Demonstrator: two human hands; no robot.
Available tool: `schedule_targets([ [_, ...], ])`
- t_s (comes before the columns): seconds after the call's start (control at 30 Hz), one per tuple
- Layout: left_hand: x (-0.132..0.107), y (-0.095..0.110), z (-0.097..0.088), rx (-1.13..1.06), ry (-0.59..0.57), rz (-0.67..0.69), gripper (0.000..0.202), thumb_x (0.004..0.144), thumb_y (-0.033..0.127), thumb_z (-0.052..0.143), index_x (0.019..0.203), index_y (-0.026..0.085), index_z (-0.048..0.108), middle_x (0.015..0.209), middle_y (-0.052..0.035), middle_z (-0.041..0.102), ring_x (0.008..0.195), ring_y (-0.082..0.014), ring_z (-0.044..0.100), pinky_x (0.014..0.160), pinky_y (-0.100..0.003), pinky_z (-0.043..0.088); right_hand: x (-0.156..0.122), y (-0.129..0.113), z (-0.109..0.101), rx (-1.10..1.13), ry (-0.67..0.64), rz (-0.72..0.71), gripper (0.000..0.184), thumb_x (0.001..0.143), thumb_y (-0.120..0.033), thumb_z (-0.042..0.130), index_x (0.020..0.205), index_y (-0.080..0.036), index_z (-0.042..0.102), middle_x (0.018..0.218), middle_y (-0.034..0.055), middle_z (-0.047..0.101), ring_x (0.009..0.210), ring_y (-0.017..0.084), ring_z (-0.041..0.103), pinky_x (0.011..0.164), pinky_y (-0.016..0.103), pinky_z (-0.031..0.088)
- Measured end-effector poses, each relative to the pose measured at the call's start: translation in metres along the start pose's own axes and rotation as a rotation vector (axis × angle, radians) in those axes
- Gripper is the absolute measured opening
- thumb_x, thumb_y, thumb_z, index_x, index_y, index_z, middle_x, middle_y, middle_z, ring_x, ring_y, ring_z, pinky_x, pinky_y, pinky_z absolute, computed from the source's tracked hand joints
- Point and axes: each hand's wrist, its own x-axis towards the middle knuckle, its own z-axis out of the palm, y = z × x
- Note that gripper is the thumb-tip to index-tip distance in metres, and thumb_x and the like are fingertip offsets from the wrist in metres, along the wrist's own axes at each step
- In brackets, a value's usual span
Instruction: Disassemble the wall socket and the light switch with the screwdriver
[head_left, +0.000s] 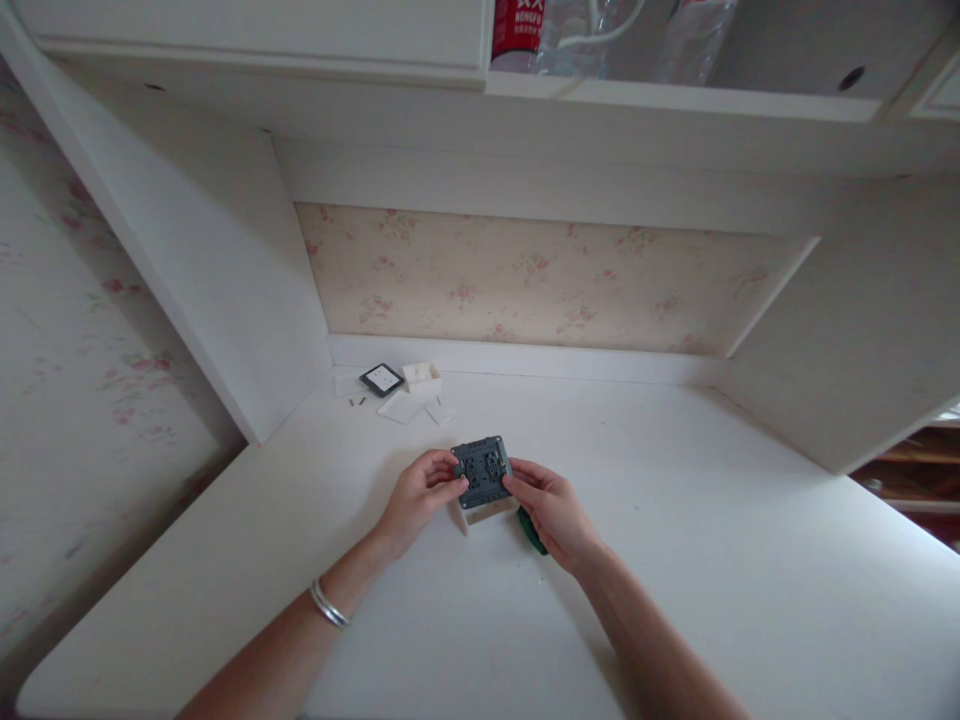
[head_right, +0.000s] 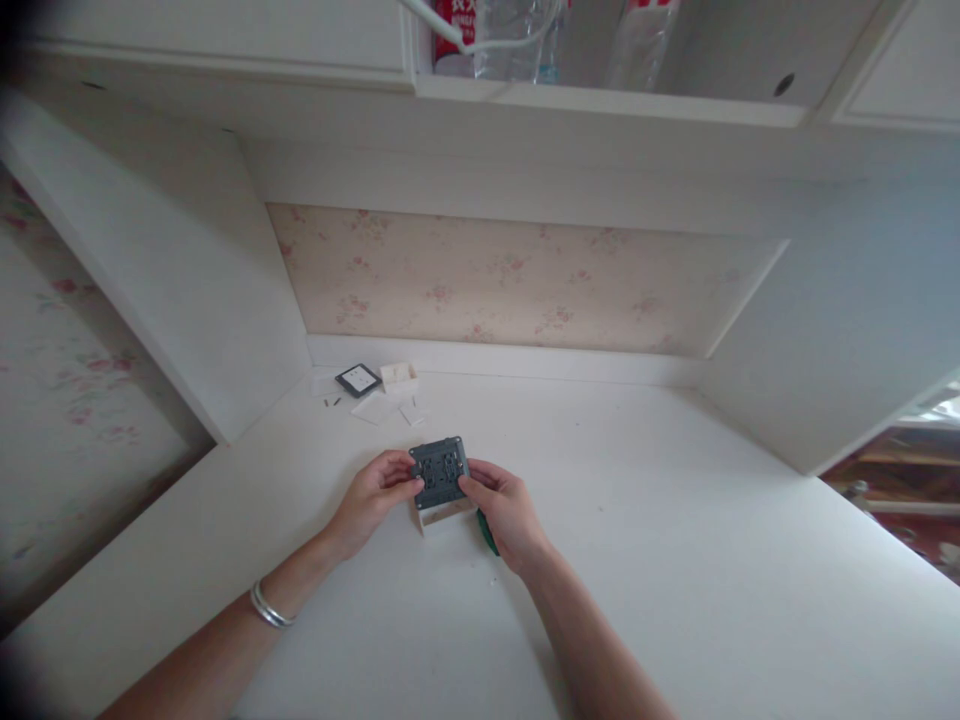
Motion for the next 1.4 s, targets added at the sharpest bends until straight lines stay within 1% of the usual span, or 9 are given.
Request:
schedule_targets([
  [0.1,0.000,-0.001,0.000,0.101,-0.012,-0.012,0.023,0.072,0.031,0.070,0.089,0.016,0.068,0.087,-0.0039,0.067,0.083,-0.0186,0.063,0.077,-0.029,0.048,0.001,0.003,-0.002,0.005,-0.004,-0.006,0.037,0.068,-0.035,0.073,0.102,-0.020,0.069,0.100,0.0057,0.071,0.099,0.022,0.062,0.093,0.035,0.044],
  [0.37,0.001,-0.003,0.000,0.257,-0.022,0.148,0.020,0.075,0.036,0.068,0.084,0.020,0.073,0.093,-0.0044,0.055,0.085,-0.0170,0.059,0.072,-0.027,0.053,0.004,0.009,-0.002,0.004,0.040,-0.052,0.040,0.068,-0.034,0.073,0.104,-0.019,0.068,0.102,0.0070,0.071,0.098,0.023,0.063,0.091,0.038,0.046],
  [0.57,0.000,-0.003,0.001,0.472,0.153,0.329,0.016,0.076,0.037,0.068,0.082,0.024,0.075,0.098,-0.0046,0.050,0.081,-0.0151,0.055,0.065,-0.025,0.050,0.006,0.014,-0.001,-0.005,0.116,-0.063,0.037,0.068,-0.033,0.073,0.103,-0.021,0.068,0.099,0.0054,0.072,0.097,0.022,0.063,0.089,0.036,0.047],
  [0.67,-0.002,0.000,0.003,0.517,0.166,0.343,0.015,0.078,0.036,0.066,0.084,0.024,0.074,0.090,-0.0037,0.054,0.077,-0.0153,0.056,0.063,-0.025,0.049,0.006,0.016,0.001,-0.030,0.101,-0.088,0.035,0.070,-0.031,0.071,0.104,-0.022,0.069,0.099,0.0049,0.072,0.096,0.022,0.064,0.088,0.035,0.047],
  [0.8,-0.003,0.002,0.007,0.556,0.193,0.398,0.014,0.081,0.033,0.063,0.083,0.023,0.073,0.087,-0.0035,0.057,0.079,-0.0161,0.057,0.072,-0.027,0.048,0.006,0.017,0.003,-0.078,0.137,-0.121,0.035,0.071,-0.032,0.069,0.104,-0.020,0.068,0.100,0.0059,0.072,0.096,0.023,0.064,0.088,0.037,0.047],
  [0.93,0.002,0.002,0.007,0.485,0.190,0.281,0.019,0.077,0.038,0.067,0.080,0.020,0.071,0.083,-0.0027,0.060,0.067,-0.0140,0.056,0.061,-0.025,0.046,0.005,0.017,0.004,-0.155,0.184,-0.170,0.034,0.072,-0.032,0.068,0.105,-0.021,0.068,0.101,0.0049,0.071,0.095,0.022,0.065,0.087,0.036,0.048],
  [1.1,0.006,0.000,0.004,0.451,0.195,0.176,0.023,0.078,0.040,0.064,0.078,0.017,0.069,0.078,-0.0023,0.062,0.067,-0.0149,0.057,0.062,-0.025,0.045,0.004,0.019,0.005,-0.292,0.155,-0.255,0.031,0.077,-0.032,0.063,0.106,-0.022,0.068,0.103,0.0044,0.071,0.094,0.022,0.065,0.087,0.036,0.049],
  [1.27,-0.003,0.001,0.011,0.565,0.223,0.409,0.013,0.081,0.031,0.063,0.077,0.019,0.067,0.079,-0.0017,0.060,0.065,-0.0127,0.055,0.062,-0.024,0.045,0.009,0.023,0.002,-0.375,0.288,-0.256,0.034,0.075,-0.032,0.063,0.106,-0.019,0.068,0.104,0.0058,0.070,0.094,0.022,0.065,0.088,0.038,0.049],
  [1.4,-0.005,0.006,0.020,0.532,0.190,0.500,0.010,0.084,0.027,0.061,0.080,0.020,0.068,0.081,-0.0020,0.062,0.071,-0.0127,0.058,0.064,-0.022,0.046,0.008,0.023,0.004,-0.360,0.245,-0.271,0.034,0.076,-0.032,0.062,0.107,-0.019,0.067,0.105,0.0053,0.070,0.095,0.022,0.065,0.087,0.036,0.050],
])
